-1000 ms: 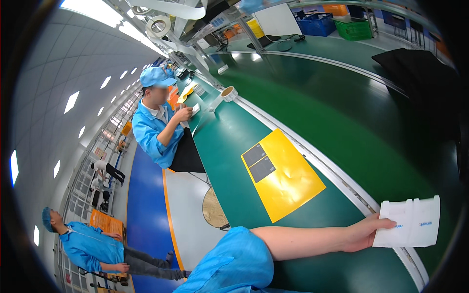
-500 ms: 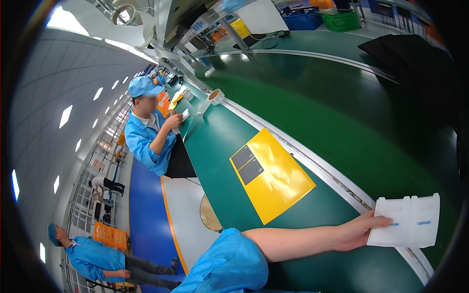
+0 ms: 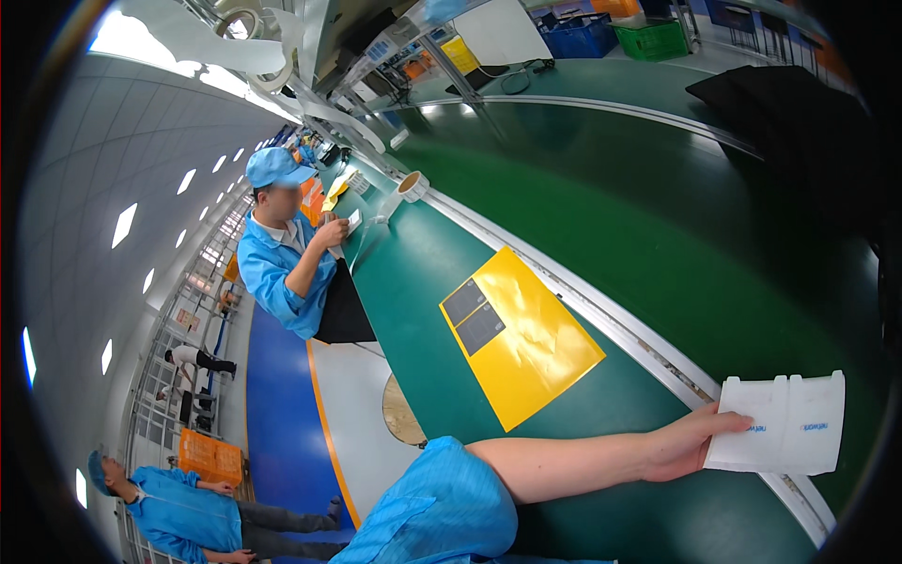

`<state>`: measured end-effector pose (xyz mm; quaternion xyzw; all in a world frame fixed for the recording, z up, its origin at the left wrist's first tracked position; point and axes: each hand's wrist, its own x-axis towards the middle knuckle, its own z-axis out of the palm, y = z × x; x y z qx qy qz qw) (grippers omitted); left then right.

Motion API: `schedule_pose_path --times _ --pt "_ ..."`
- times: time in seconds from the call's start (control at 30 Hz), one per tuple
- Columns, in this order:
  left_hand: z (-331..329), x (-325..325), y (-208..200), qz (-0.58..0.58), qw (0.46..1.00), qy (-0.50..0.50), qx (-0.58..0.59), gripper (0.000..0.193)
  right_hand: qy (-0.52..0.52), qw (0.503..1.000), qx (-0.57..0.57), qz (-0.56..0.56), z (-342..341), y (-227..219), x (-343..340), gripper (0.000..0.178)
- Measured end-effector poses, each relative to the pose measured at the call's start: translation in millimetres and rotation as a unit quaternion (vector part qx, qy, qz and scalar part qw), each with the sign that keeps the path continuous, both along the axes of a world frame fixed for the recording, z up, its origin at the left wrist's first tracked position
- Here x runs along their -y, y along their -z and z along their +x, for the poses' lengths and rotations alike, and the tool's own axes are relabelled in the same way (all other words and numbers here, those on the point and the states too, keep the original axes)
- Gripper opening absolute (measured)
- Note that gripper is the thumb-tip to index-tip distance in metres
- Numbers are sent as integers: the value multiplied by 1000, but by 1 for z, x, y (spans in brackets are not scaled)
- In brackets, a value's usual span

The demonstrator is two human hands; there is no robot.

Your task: The person applies labels to white electronic devices by hand, using a template guide to position the labels, then places the labeled devices into a cardboard box.

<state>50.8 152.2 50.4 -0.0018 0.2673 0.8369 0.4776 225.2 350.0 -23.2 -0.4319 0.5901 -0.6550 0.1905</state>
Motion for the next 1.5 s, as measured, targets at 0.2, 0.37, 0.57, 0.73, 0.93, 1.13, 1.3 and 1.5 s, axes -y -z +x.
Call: schedule_pose_path --times 0.2,0.37,0.57,0.73,0.93,1.13,1.3,1.5 --pt "1 -1 0 15 1000 0 -8 73 -20 1000 -18 -3 -9 -4 1 35" --pt "1 -2 1 21 1000 2 -14 72 -41 999 -29 -3 -19 -6 1 35" --pt "-2 -2 3 30 999 2 -18 70 -79 996 -32 -11 -32 -7 7 34" --pt "-2 1 4 37 999 -4 -25 69 -110 993 -40 -12 -39 -17 15 34" --pt "5 2 -1 31 999 -8 -44 67 -123 990 -71 -19 -46 -27 27 33" --pt "7 -3 11 -44 999 -17 -17 46 43 997 -59 26 26 -48 -1 33" --pt "25 20 5 -189 971 -105 -100 55 437 865 -236 67 34 -89 -21 45" --pt "25 14 -7 -341 885 -64 -309 44 573 786 160 -168 -28 -65 -58 50"
